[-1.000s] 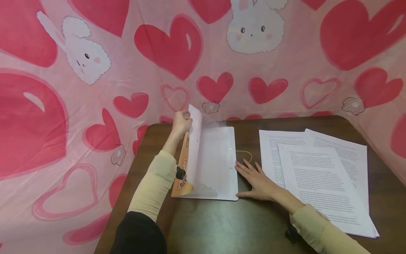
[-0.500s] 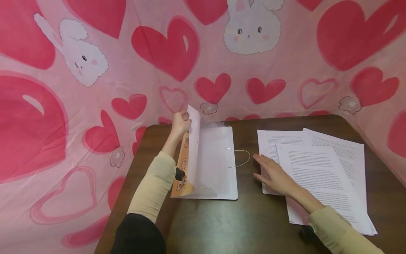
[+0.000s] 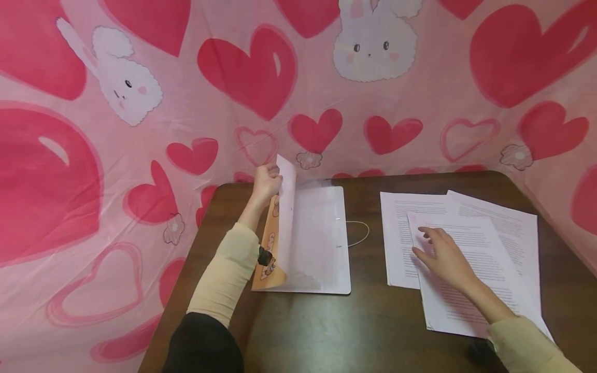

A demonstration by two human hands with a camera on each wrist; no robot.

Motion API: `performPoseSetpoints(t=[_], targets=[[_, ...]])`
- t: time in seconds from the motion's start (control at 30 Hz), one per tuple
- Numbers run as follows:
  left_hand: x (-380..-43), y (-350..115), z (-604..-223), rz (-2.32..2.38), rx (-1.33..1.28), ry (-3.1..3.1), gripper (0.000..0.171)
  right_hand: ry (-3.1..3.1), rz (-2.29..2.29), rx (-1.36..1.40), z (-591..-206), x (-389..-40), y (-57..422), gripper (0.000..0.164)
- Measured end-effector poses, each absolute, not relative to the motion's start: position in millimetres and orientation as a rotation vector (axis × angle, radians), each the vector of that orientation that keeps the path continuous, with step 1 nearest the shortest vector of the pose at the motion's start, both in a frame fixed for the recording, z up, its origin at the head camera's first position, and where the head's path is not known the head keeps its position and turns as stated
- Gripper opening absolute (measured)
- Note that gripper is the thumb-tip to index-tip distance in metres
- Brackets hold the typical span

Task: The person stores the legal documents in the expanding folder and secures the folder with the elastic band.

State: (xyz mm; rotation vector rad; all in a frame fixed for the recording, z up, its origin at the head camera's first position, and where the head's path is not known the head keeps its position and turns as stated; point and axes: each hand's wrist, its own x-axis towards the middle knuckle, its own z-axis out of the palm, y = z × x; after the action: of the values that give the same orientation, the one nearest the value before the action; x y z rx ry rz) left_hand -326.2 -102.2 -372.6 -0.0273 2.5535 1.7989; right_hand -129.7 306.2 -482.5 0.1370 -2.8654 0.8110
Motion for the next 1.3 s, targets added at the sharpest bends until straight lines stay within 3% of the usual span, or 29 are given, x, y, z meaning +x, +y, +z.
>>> performPoseSetpoints(t=[0.33,0.63,1.3], targets=[[-323.5,-102.1,-369.6,1.826,-0.081,2.501,0.059,-2.944,0.707,-0.244,-477.8,-111.4,367.1,0.07],[-326.2,-106.0,-372.3,1.865,-0.1,2.459,0.059,-3.113,0.556,-0.497,-466.9,-96.3,408.7,0.087],[-325.4,-105.5,-376.5,1.945,-0.131,2.392,0.06,-3.38,0.465,-0.682,-473.2,-88.1,424.9,0.102]])
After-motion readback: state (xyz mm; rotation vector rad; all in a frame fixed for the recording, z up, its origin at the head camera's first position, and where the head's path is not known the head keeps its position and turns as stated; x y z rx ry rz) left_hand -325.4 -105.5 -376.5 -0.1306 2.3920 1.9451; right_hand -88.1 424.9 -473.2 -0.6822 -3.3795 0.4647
